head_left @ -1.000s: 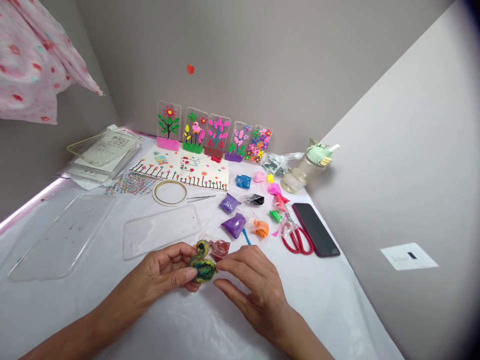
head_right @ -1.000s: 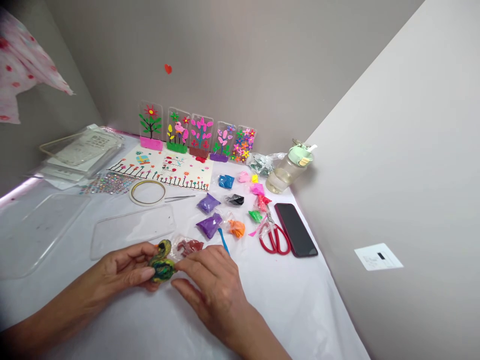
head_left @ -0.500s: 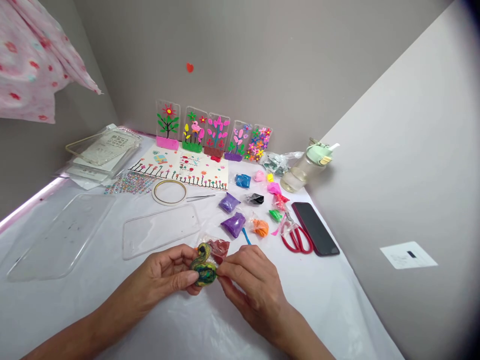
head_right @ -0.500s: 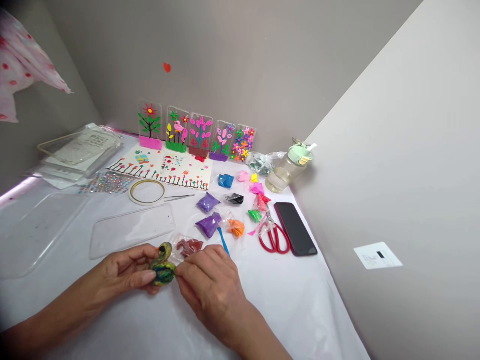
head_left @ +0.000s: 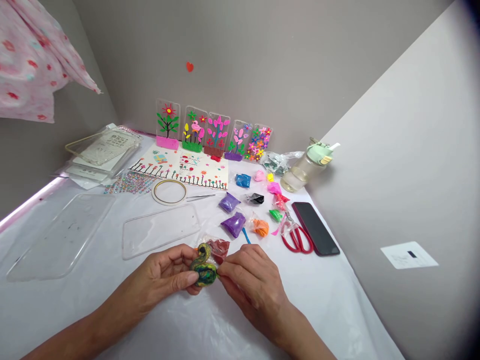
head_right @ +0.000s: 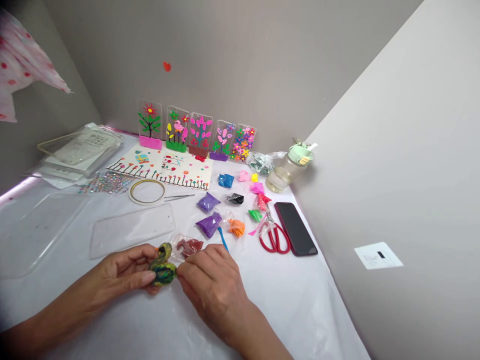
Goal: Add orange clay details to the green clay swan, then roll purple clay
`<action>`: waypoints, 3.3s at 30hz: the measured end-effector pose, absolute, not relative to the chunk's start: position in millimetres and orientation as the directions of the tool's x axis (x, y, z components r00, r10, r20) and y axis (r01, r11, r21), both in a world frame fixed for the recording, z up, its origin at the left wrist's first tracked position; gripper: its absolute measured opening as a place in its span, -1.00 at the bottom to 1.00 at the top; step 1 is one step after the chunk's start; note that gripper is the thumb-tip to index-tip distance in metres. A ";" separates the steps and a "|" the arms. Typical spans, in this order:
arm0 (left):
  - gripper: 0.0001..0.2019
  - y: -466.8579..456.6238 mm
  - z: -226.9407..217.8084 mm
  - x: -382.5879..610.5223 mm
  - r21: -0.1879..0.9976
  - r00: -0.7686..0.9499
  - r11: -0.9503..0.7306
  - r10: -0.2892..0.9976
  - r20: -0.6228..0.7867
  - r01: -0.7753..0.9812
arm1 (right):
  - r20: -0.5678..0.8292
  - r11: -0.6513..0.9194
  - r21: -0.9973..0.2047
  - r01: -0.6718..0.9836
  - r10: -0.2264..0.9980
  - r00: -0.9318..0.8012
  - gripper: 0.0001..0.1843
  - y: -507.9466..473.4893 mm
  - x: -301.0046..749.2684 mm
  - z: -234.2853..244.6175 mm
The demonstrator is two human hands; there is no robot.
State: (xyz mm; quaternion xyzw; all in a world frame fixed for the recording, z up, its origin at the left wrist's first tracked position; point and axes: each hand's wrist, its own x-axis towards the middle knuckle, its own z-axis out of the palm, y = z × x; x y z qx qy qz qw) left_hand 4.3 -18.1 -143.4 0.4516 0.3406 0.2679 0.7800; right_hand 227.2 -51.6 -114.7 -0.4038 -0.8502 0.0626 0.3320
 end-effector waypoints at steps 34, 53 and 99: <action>-0.77 -24.9 -141.3 4.3 0.950 0.546 0.311 0.792 -0.273 0.024 | 0.144 0.233 -0.851 0.471 0.965 -0.219 -0.91 -53.9 223.9 -109.5; -0.82 -26.1 -141.5 1.9 0.957 0.532 0.289 0.807 -0.258 0.025 | 0.154 0.238 -0.850 0.470 0.965 -0.211 -0.83 -53.7 227.7 -110.8; -0.75 -21.5 -134.6 5.5 0.859 0.608 0.497 0.723 -0.329 -0.126 | 0.489 0.600 -0.518 0.609 0.792 -0.365 -0.86 -52.8 226.9 -112.4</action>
